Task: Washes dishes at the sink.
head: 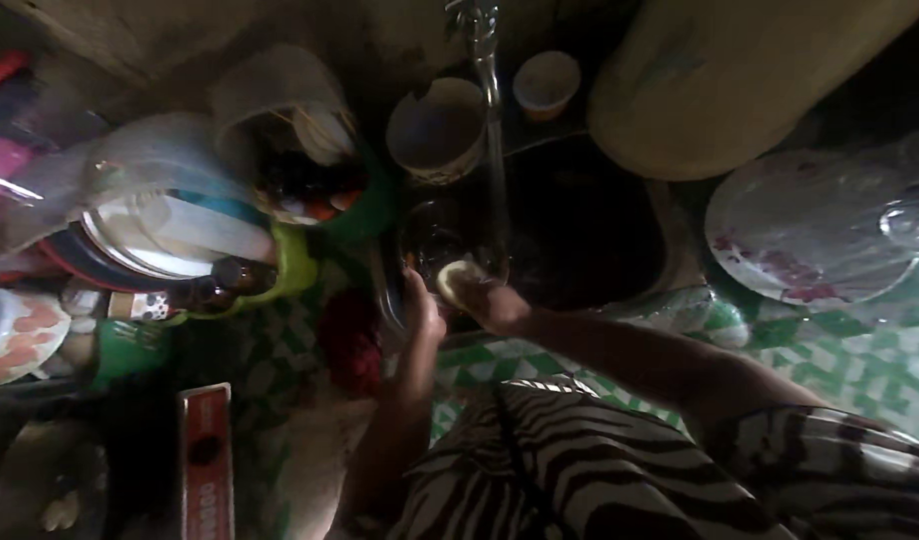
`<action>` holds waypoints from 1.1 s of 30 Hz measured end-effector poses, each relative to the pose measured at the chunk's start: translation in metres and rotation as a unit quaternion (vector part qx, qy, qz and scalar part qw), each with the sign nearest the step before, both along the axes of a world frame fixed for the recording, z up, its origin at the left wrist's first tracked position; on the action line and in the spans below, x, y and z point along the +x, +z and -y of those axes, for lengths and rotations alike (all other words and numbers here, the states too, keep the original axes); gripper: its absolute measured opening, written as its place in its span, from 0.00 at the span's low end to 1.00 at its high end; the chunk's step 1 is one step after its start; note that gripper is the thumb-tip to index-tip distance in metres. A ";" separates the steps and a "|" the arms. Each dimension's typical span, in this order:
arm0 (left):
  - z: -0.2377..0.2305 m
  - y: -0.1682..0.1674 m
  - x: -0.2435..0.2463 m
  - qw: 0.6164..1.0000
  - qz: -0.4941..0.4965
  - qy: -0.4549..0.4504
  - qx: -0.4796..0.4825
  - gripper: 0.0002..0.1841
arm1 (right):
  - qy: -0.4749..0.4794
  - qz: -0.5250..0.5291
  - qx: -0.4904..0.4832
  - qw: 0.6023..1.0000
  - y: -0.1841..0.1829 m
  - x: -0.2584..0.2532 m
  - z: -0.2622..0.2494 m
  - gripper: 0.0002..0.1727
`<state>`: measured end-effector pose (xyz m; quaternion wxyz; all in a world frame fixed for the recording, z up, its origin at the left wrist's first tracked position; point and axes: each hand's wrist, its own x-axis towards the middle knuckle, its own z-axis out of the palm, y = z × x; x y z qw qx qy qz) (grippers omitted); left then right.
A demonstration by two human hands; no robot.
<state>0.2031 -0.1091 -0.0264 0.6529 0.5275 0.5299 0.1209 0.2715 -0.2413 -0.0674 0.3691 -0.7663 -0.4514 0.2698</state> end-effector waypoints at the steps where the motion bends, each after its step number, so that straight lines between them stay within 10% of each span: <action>1: 0.001 0.001 0.002 1.000 -0.010 0.005 0.009 0.40 | 0.005 -0.012 0.043 0.999 0.003 -0.009 -0.004 0.25; 7: -0.011 0.010 -0.014 0.998 0.056 0.000 -0.011 0.37 | 0.045 0.120 0.065 0.990 -0.036 0.039 0.035 0.25; 15: -0.001 0.017 -0.011 1.000 0.006 0.020 0.006 0.39 | 0.044 0.010 0.141 0.989 0.001 -0.009 0.003 0.21; 21: 0.003 0.016 -0.022 0.994 0.061 -0.061 -0.062 0.34 | 0.017 0.160 -0.049 0.986 -0.027 0.071 -0.005 0.28; 27: 0.003 0.021 -0.016 0.993 0.054 -0.094 -0.043 0.35 | 0.057 0.075 0.147 0.985 -0.015 0.035 -0.044 0.28; 33: 0.000 0.016 -0.011 0.990 0.017 -0.136 0.006 0.33 | -0.083 0.055 0.070 0.993 -0.015 0.047 -0.055 0.29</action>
